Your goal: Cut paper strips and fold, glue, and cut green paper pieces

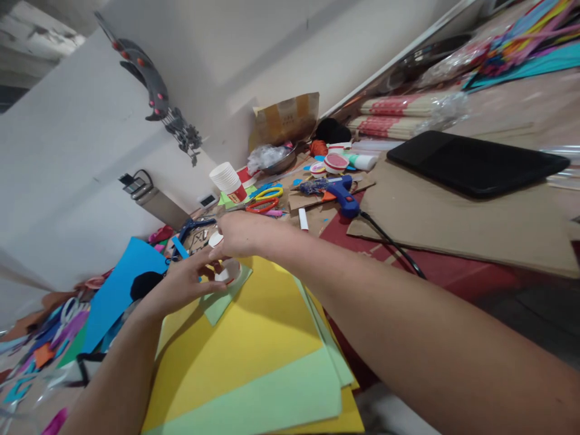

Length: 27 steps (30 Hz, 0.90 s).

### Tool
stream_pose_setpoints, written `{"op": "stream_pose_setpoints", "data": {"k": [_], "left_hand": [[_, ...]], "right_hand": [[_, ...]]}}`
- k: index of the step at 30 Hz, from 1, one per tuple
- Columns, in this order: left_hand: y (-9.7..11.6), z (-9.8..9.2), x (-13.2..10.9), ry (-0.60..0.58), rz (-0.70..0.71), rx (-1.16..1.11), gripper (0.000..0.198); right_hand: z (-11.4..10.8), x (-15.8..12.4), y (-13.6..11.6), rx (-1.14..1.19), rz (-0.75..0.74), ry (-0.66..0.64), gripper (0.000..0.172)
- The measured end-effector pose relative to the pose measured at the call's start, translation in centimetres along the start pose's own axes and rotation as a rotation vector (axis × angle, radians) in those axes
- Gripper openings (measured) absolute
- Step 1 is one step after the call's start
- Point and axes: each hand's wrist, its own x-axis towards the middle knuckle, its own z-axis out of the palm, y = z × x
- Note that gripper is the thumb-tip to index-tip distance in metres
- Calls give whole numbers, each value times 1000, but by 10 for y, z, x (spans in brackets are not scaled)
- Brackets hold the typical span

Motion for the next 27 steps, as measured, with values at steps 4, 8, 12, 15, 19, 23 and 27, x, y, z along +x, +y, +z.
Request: {"op": "stream_pose_setpoints", "data": {"k": [4,8,12,15,19,23,27], "left_hand": [[-1,1,2,3,-16,0,50],[-5,3,3,0,8,-38,54],[-10,6,3,9,37,-99,54],[-13,8,3,20,58,-118,55],[-17,10,4,25,112,-132,53],[-23,12,4,33,147,-153,54],[-27,14,4,51,153,-172,57]], "right_hand": [[-1,-1,-2,-25,-13,2,51],[-1,-2,-3,5,12,9,55],[2,2,0,24,62,42,44],[5,7,5,-3,82,106,35],[9,11,9,-10,90,211,28],[9,12,11,123,32,367,17],[0,11,11,256,21,672,17]]}}
